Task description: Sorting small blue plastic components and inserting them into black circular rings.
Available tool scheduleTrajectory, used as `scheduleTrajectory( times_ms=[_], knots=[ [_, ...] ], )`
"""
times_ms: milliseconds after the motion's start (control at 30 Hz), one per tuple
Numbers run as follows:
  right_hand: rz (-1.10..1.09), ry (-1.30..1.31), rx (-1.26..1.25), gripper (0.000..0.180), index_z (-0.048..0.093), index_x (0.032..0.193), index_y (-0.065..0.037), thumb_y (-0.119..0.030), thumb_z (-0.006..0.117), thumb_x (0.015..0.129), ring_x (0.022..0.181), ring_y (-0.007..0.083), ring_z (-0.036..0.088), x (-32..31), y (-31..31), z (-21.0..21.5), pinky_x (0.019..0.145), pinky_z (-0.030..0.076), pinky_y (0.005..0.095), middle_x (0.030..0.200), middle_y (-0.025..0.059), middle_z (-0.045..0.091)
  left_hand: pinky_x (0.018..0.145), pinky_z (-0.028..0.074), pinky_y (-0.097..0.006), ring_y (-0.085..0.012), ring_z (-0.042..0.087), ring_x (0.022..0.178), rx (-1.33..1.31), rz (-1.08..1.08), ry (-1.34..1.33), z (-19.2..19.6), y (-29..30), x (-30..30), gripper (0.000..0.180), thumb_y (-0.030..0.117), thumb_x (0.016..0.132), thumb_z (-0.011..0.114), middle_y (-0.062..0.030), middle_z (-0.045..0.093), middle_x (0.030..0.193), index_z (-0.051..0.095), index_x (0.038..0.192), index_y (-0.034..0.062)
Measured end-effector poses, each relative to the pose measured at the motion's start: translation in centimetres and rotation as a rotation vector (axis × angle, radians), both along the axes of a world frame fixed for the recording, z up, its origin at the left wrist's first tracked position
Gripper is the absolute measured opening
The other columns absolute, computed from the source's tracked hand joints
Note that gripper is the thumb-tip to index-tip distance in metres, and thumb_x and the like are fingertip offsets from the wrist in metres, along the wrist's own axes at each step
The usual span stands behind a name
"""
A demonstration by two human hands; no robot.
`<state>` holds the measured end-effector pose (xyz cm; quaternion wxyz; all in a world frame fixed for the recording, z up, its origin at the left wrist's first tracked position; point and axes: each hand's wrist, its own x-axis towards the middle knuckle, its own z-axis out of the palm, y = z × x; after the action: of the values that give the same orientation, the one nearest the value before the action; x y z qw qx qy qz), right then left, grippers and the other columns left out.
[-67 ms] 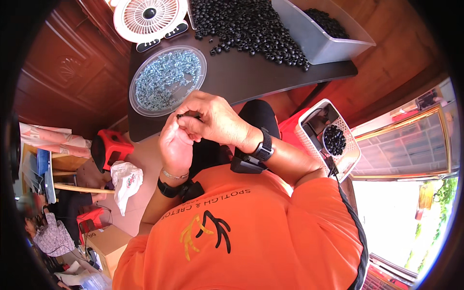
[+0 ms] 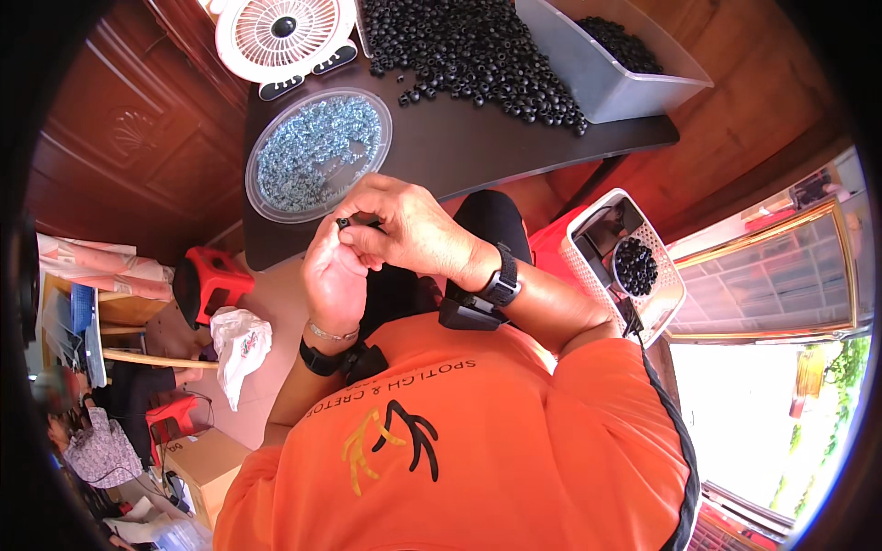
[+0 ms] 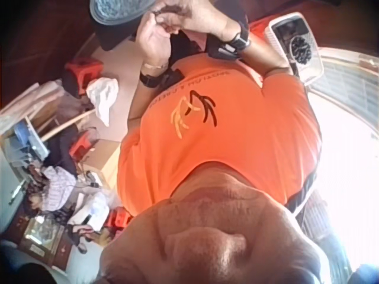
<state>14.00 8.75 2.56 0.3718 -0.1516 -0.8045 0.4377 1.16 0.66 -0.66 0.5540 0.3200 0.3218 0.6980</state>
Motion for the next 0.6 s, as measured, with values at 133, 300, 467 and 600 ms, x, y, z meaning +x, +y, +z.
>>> scheduleTrajectory(
  times_ms=[133, 300, 467, 600],
  knots=[
    [0.011, 0.034, 0.099, 0.013, 0.067, 0.097, -0.001, -0.010, 0.068, 0.087, 0.080, 0.0170, 0.064, 0.7, 1.4, -0.1, 0.069, 0.054, 0.0298, 0.096, 0.0092, 0.062, 0.064, 0.045, -0.028, -0.0169, 0.056, 0.068, 0.007, -0.051, 0.026, 0.0, 0.0, 0.0, 0.027, 0.028, 0.096, 0.038, -0.0066, 0.057, 0.078, 0.052, 0.094, 0.0045],
    [0.163, -0.069, 0.174, 0.012, 0.069, 0.093, -0.005, -0.013, 0.069, 0.085, 0.081, 0.0239, 0.061, 1.9, 2.7, 2.1, 0.077, 0.049, 0.0347, 0.087, 0.0073, 0.066, 0.063, 0.045, -0.029, -0.0178, 0.056, 0.068, 0.005, -0.132, 0.009, 0.5, -0.1, -0.2, 0.025, 0.025, 0.094, 0.041, -0.0066, 0.055, 0.074, 0.052, 0.091, 0.0033],
    [-0.249, -0.272, 0.315, 0.014, 0.071, 0.093, -0.004, -0.011, 0.067, 0.082, 0.078, 0.0236, 0.067, 2.5, 9.0, 3.2, 0.070, 0.052, 0.0323, 0.085, 0.0116, 0.069, 0.063, 0.042, -0.032, -0.0211, 0.052, 0.068, 0.063, -0.185, 0.051, 1.2, -0.5, -0.3, 0.021, 0.024, 0.091, 0.044, -0.0079, 0.051, 0.073, 0.049, 0.085, 0.0041],
    [-0.637, -0.532, 0.529, 0.015, 0.071, 0.087, -0.011, -0.019, 0.060, 0.080, 0.083, 0.0317, 0.066, 4.0, 17.2, 1.4, 0.077, 0.052, 0.0420, 0.084, 0.0116, 0.069, 0.063, 0.042, -0.032, -0.0207, 0.052, 0.069, 0.027, -0.147, 0.049, 1.6, -0.7, -0.3, 0.020, 0.023, 0.091, 0.044, -0.0078, 0.051, 0.073, 0.048, 0.085, 0.0041]
  ],
)
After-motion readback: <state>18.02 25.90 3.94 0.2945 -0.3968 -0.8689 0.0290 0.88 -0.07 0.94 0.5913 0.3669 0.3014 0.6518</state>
